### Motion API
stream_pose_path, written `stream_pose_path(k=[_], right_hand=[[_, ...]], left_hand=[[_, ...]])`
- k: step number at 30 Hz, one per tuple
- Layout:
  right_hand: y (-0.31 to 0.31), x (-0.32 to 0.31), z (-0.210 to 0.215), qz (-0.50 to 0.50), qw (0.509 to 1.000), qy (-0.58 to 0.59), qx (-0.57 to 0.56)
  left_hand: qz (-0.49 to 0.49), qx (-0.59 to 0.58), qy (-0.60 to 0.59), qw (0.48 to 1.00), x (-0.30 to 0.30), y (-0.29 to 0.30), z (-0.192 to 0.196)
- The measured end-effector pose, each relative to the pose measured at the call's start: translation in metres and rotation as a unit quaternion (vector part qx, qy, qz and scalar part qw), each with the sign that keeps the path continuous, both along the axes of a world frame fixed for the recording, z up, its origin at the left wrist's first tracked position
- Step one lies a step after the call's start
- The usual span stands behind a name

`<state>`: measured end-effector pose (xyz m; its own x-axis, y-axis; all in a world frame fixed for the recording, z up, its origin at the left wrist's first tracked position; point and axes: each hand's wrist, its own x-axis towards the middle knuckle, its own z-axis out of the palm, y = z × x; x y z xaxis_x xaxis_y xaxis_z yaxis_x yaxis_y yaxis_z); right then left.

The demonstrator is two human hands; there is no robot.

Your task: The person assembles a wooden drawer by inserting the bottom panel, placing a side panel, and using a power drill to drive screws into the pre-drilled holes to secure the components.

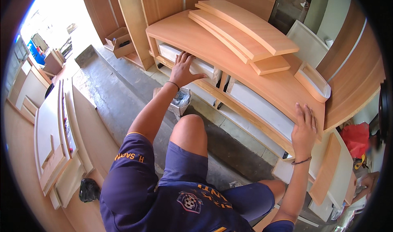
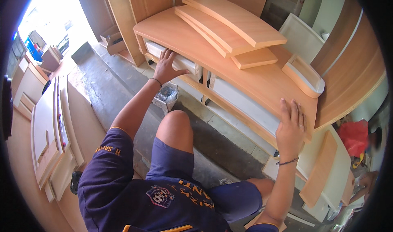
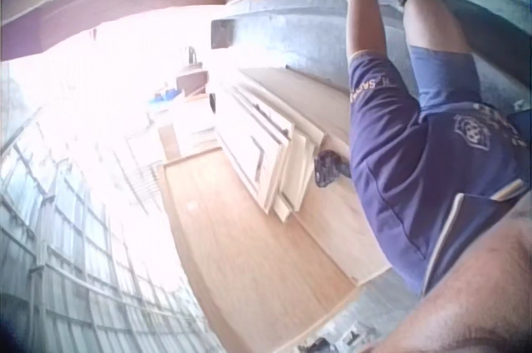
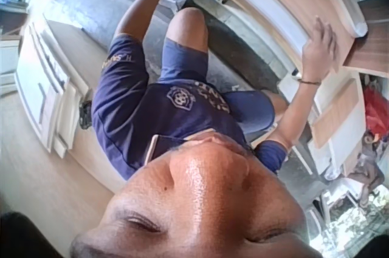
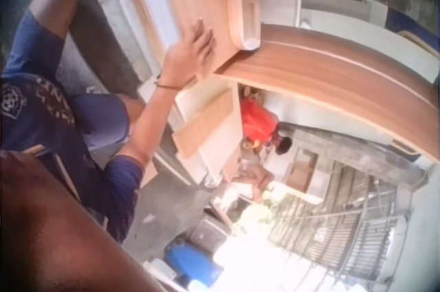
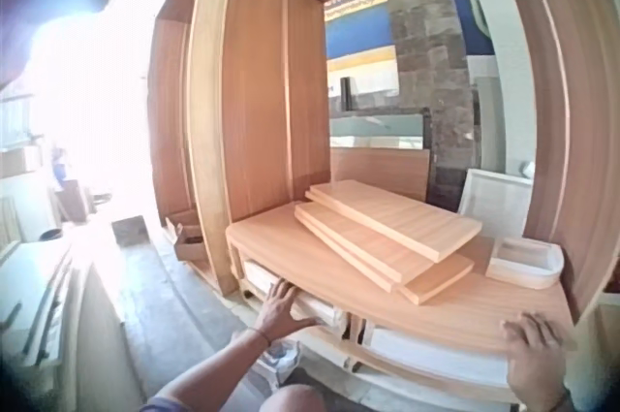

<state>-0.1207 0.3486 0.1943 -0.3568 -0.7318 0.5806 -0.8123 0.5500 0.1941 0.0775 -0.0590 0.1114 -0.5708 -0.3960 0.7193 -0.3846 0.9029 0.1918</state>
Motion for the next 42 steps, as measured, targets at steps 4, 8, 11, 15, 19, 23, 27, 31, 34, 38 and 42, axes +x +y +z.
stream_pose_path(k=[4, 8, 11, 15, 19, 23, 27, 31, 34, 38, 42], right_hand=[[-0.005, 0.002, -0.005, 0.003, 1.000, -0.003, -0.001], [0.002, 0.000, -0.002, -0.007, 1.000, 0.005, -0.002], [0.001, -0.002, -0.007, 0.001, 1.000, 0.011, -0.011], [-0.001, -0.002, -0.006, 0.002, 1.000, 0.011, -0.008], [-0.001, -0.002, -0.005, 0.013, 1.000, -0.008, -0.002], [0.001, -0.010, -0.005, 0.026, 1.000, -0.001, 0.002], [-0.003, -0.003, -0.005, 0.046, 0.999, -0.003, 0.008], [0.003, -0.010, 0.000, 0.058, 0.998, -0.009, -0.004], [0.003, -0.010, -0.003, 0.077, 0.997, -0.004, -0.006], [0.002, -0.012, -0.004, 0.082, 0.997, 0.005, -0.008], [-0.002, -0.004, 0.000, 0.074, 0.997, -0.013, 0.000]], left_hand=[[0.028, 0.012, -0.064, 0.997, 0.042, 0.017, 0.001], [0.027, 0.037, -0.100, 0.994, 0.069, 0.050, 0.000], [0.046, 0.088, -0.100, 0.990, 0.121, 0.094, -0.019], [0.095, 0.151, -0.202, 0.963, 0.215, 0.179, -0.048], [0.134, 0.207, -0.326, 0.913, 0.294, 0.267, -0.044], [0.197, 0.347, -0.373, 0.838, 0.335, 0.303, -0.026], [0.238, 0.369, -0.454, 0.776, 0.332, 0.318, -0.013], [0.313, 0.330, -0.431, 0.779, 0.336, 0.306, -0.008], [0.407, 0.345, -0.430, 0.728, 0.366, 0.309, -0.023], [0.432, 0.413, -0.460, 0.657, 0.380, 0.312, -0.029], [0.442, 0.412, -0.506, 0.615, 0.394, 0.316, -0.034]])
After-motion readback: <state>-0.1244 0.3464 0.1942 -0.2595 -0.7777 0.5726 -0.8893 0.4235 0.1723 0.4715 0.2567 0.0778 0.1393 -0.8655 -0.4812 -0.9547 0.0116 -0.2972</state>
